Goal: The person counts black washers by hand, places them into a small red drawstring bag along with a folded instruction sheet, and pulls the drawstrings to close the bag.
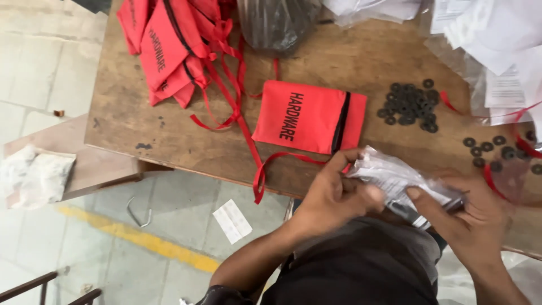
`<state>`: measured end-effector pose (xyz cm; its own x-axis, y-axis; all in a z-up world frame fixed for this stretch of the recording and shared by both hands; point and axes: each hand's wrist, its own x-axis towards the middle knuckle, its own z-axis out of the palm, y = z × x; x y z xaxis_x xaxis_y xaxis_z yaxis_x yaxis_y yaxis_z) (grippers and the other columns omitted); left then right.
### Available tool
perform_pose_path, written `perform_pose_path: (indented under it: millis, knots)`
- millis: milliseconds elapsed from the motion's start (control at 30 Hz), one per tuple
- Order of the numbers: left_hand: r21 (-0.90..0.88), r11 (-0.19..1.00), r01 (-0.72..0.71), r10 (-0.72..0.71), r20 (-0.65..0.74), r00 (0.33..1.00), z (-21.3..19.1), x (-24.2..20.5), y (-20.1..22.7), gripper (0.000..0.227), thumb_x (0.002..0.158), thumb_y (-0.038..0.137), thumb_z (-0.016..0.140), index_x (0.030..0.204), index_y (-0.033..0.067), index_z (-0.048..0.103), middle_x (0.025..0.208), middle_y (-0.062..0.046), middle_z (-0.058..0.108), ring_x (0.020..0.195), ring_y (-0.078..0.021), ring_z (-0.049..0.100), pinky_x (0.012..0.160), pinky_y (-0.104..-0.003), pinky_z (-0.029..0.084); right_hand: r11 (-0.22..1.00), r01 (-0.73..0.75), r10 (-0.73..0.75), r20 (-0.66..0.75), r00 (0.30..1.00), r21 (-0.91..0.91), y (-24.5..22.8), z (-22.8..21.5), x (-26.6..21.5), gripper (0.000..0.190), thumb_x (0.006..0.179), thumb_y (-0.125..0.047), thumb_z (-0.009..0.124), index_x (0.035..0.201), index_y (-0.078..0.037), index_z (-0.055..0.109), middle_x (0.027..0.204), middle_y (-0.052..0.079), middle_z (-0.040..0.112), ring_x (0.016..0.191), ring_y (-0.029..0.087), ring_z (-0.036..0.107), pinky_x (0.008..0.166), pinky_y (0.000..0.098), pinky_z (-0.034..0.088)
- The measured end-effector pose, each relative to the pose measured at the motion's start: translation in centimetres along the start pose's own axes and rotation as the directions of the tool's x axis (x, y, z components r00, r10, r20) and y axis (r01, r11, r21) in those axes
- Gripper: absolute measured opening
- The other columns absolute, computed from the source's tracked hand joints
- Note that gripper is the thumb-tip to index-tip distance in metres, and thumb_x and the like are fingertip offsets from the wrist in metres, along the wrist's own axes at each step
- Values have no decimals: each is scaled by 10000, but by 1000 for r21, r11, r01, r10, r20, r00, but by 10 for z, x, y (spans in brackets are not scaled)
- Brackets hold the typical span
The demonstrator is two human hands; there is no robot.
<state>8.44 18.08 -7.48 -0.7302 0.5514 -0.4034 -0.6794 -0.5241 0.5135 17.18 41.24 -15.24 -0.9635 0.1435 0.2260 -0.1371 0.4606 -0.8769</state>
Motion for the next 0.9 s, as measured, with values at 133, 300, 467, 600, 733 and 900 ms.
perform_pose_path:
  millis: [133,300,467,600,733,900]
  knots:
    - [731,641,-235,302,42,952,-28,4,-29,279,980,40,720,1215,-2,574,946,-86,696,751,-99,646,624,-255,528,993,-106,101,81,992,60,-40,4,17,356,796,-155,836,1026,-21,599,1079,98,736,807,139,672,661,263,524]
    - [834,369,-411,488,202,849,-31,7,-29,249,1002,104,753,1167,-15,610,913,-111,694,847,-125,653,740,-315,564,948,-124,210,285,935,-292,-43,3,26,532,771,-300,846,1234,-150,631,974,71,757,765,99,714,655,256,555]
    - [989,69,-134,694,49,719,3,23,27,417,904,242,776,1199,-1,608,1161,-136,703,596,-249,659,542,-365,523,937,-346,349,103,931,-52,-22,8,65,446,903,-143,793,1334,-53,726,952,129,735,738,161,632,646,291,512]
    - [875,-445,-190,707,474,525,-41,50,27,448,790,318,815,1042,-2,628,874,-131,675,761,-317,671,628,-403,532,869,-311,290,112,950,385,-11,30,86,412,961,-77,738,1355,24,674,1084,114,749,843,69,666,716,209,535]
    - [974,-166,-156,708,228,668,-46,51,23,149,913,185,728,933,47,676,791,-80,707,653,-230,681,594,-363,531,784,-332,298,151,943,524,-8,54,87,385,967,-39,718,1338,52,672,1064,109,749,829,64,661,698,208,534]
    - [978,50,-201,718,104,688,-37,40,28,151,931,163,712,963,23,667,731,-85,681,601,-175,666,578,-323,536,771,-392,304,252,919,502,-16,71,91,383,967,-64,699,1335,43,683,980,74,747,761,51,633,622,215,504]
